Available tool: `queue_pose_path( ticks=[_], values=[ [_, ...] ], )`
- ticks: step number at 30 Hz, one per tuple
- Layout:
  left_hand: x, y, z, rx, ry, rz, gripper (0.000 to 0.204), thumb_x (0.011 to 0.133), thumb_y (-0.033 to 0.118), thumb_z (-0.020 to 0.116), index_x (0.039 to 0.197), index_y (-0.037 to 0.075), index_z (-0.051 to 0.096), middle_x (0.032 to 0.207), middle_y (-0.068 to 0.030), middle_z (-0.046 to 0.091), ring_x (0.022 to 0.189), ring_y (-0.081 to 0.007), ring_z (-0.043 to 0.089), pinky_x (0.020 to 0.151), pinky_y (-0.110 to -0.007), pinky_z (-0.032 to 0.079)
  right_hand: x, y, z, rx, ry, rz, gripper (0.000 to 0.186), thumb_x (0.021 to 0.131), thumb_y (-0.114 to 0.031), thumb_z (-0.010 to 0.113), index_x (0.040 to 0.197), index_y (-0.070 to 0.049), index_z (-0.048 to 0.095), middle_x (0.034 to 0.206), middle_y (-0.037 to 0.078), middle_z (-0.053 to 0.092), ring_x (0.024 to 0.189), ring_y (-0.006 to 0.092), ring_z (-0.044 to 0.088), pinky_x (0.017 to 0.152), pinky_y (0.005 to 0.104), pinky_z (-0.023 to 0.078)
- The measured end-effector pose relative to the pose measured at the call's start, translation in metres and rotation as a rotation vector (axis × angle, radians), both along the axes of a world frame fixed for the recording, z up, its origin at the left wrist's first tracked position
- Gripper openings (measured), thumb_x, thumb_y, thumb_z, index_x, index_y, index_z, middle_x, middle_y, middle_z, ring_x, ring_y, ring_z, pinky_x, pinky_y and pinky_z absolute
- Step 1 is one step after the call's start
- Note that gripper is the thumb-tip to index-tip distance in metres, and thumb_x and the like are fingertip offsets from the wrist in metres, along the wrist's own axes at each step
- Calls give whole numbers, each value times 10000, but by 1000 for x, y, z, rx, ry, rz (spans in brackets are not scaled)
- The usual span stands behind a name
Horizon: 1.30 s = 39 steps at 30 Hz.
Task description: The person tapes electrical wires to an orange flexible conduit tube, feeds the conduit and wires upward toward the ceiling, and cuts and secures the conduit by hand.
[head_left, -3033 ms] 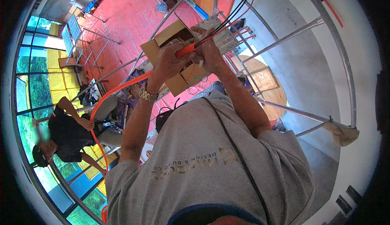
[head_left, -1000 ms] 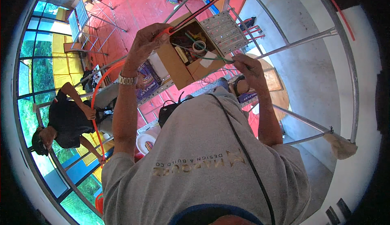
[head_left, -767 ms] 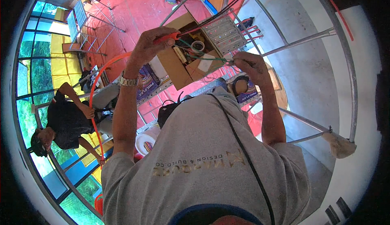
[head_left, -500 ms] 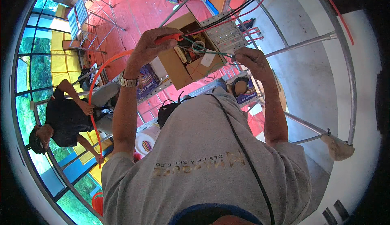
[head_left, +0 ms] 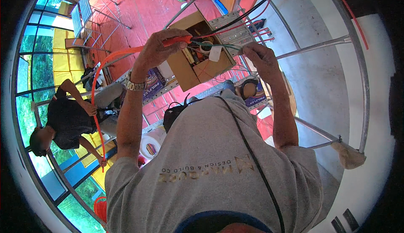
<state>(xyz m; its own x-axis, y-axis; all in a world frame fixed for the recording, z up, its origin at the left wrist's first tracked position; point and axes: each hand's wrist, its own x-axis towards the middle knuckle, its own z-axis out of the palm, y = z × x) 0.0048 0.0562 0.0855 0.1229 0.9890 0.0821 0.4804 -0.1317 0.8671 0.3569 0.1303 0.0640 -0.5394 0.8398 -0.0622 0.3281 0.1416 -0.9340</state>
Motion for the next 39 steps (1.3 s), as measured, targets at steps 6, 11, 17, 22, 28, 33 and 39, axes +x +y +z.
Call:
queue_pose_path(
  ticks=[6, 11, 17, 22, 28, 33, 39],
  values=[
    [8, 2, -2, 53, 125, 40, 345, 910, 242, 793, 1204, 71, 743, 1114, -89, 759, 1014, -206, 713, 912, -351, 553, -5, 3, -4, 101, 26, -41, 294, 1031, -274, 621, 1068, -5, 735, 939, 87, 725, 869, 147, 633, 815, 326, 515],
    [3, 4, -6, 69, 98, 34, 349, 919, 264, 784, 1202, 64, 741, 1123, -97, 758, 1016, -207, 716, 910, -354, 553, -6, 0, -5, 53, 7, 30, 284, 1030, -254, 627, 1093, 5, 724, 933, 94, 723, 888, 145, 636, 822, 342, 523],
    [1, 1, 0, 46, 126, 45, 340, 935, 257, 767, 1209, 58, 736, 1141, -99, 755, 1029, -211, 715, 914, -352, 551, -6, -13, 4, 82, -41, 119, 283, 1019, -229, 657, 1158, 12, 708, 1052, 117, 737, 960, 176, 669, 869, 347, 536],
    [3, 4, -5, 35, 140, 37, 340, 937, 251, 765, 1209, 51, 731, 1145, -98, 750, 1045, -212, 709, 919, -348, 547, -3, -11, -3, 171, 35, 12, 260, 1007, -190, 673, 1163, 14, 715, 1129, 134, 739, 1010, 187, 685, 895, 343, 541],
    [-1, 7, -4, 10, 110, 13, 333, 942, 235, 758, 1213, 44, 720, 1136, -98, 742, 1033, -214, 698, 920, -352, 545, -2, 0, -9, 234, 5, 138, 250, 980, -149, 676, 1173, 4, 716, 1113, 186, 732, 1021, 299, 724, 895, 376, 555],
    [-13, 9, -17, -20, 37, -61, 363, 952, 275, 744, 1234, 49, 709, 1112, -94, 734, 1017, -205, 681, 910, -358, 534, -7, 5, 1, 469, 1, 67, 240, 948, -104, 680, 1171, -33, 735, 1030, 176, 733, 947, 322, 720, 814, 406, 565],
    [-13, 6, -14, -70, 105, -74, 422, 1018, 354, 656, 1288, 30, 670, 1110, -112, 725, 1044, -192, 658, 936, -346, 509, -7, 14, 13, 760, -213, 136, 357, 889, -89, 654, 1243, -102, 702, 957, 132, 664, 812, 348, 665, 693, 435, 560]
  ],
)
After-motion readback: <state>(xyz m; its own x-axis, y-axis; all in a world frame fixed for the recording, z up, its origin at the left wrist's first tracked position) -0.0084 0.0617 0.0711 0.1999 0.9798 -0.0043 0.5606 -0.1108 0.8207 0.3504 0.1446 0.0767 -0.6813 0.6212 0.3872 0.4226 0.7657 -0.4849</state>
